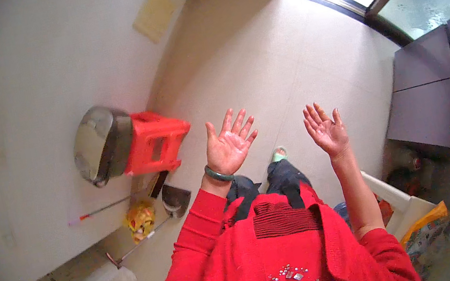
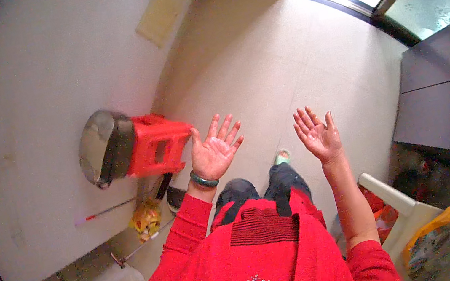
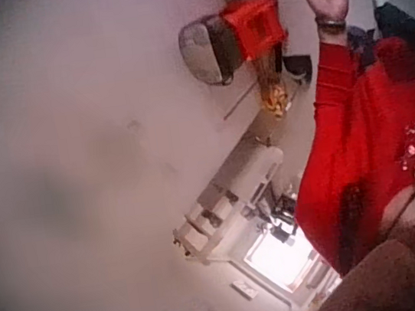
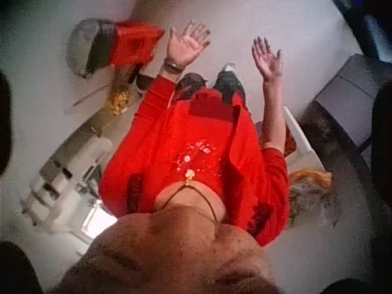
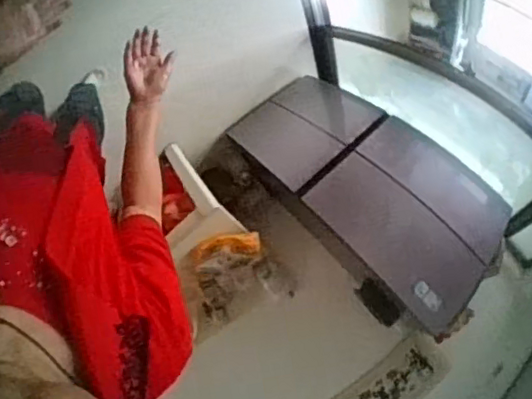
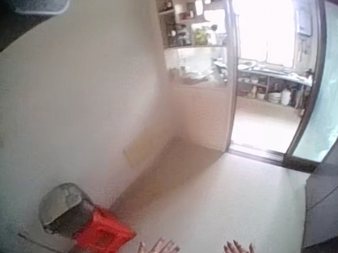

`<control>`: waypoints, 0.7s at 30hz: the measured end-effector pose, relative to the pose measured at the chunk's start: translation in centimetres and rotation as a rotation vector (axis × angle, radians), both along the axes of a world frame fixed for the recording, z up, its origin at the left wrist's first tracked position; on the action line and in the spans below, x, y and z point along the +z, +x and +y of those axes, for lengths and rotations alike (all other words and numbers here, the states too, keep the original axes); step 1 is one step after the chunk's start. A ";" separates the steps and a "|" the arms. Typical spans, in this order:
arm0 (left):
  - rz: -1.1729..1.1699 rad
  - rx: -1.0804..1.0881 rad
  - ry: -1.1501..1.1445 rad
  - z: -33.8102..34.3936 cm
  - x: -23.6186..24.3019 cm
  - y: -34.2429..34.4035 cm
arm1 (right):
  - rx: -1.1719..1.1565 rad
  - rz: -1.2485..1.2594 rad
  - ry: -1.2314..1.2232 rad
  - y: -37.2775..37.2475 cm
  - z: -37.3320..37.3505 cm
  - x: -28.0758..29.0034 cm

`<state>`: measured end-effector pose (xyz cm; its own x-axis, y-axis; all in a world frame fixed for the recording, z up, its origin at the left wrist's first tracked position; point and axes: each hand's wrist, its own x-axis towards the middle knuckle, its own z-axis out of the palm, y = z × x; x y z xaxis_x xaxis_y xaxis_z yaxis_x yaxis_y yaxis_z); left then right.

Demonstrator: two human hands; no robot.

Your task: The person removes a metal sink trim piece, discards debris, washes and dries hands, then retrieves a roll of paper towels. They tear off a sheet, place it along the sink edge, and repeatedly press and adjust the metal trim over the paper towel. Finally, they lift the trim and wipe it with a tissue.

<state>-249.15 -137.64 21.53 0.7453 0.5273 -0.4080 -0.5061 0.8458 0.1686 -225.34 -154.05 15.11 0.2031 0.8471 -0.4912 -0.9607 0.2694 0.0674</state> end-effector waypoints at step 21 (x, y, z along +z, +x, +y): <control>0.001 -0.546 0.072 32.4 -3.4 57.0 | -0.572 -0.093 -0.899 40.6 -4.8 -22.6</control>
